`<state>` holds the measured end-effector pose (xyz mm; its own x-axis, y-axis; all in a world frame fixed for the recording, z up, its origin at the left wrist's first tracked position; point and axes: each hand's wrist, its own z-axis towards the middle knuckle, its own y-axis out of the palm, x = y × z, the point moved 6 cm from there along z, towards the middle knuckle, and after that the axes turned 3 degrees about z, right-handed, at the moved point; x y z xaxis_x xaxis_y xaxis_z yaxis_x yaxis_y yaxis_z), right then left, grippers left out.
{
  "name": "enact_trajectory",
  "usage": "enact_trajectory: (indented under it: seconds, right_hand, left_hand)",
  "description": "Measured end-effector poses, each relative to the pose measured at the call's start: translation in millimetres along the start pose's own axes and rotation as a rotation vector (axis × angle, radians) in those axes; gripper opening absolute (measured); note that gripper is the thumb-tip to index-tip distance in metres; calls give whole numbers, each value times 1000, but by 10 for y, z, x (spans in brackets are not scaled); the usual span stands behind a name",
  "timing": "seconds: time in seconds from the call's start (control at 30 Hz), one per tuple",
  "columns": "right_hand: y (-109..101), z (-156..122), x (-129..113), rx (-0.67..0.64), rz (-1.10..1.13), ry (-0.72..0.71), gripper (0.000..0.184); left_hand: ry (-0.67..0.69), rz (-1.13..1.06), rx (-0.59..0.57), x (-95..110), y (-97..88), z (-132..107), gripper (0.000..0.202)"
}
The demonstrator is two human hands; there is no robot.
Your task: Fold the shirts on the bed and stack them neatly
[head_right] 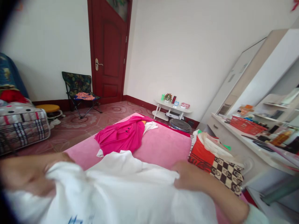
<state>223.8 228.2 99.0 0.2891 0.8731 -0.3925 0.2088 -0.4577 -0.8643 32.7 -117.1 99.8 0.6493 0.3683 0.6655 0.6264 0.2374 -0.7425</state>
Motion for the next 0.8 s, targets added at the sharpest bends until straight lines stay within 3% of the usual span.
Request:
enact_trajectory:
  seconds: [0.03,0.07,0.1,0.17,0.2,0.27,0.37,0.47,0.53,0.6,0.67,0.73,0.8]
  right_hand:
    - [-269,160,-112,16,-23,-34,14]
    - [-583,339,-228,116,-63,-66,13]
    - [-942,505,-332,329,-134,-68,12]
    - [-1542,713,-528,810,-211,-121,22]
    - [-1709,784,-580,967,-208,-169,31]
    - [-1829,865,-503,1169,-198,-200,39]
    - [-1597,893,64,1129,-273,-70,32]
    - [-1183,667,1040,933,-371,199,31]
    - [-957,328,1738,855,-387,455,35]
    - [-776,-67,2311,801,-360,706,40]
    - [-634,-384,2668,766,-320,847,40]
    - [-543,-563,2836,757,-271,901,35]
    - [-527,-618,2843,771,-219,910,30]
  left_hand:
    - [-26,-127,-86,-11,-121,50,55]
    - [-89,-205,-70,-54,-297,121,48]
    - [-139,-186,74,-106,-536,207,46]
    - [-134,54,404,-139,-951,375,43]
    - [-78,213,523,-109,-1051,463,42]
    - [68,455,616,-50,-974,668,44]
    - [151,512,569,-163,-443,981,69]
    - [109,584,476,-402,156,1210,74]
    - [82,637,484,-535,380,1280,71]
    - [76,654,516,-619,454,1309,70]
    - [94,649,531,-653,449,1322,72]
    - [104,635,541,-651,418,1324,72]
    - [99,625,547,-627,401,1319,71]
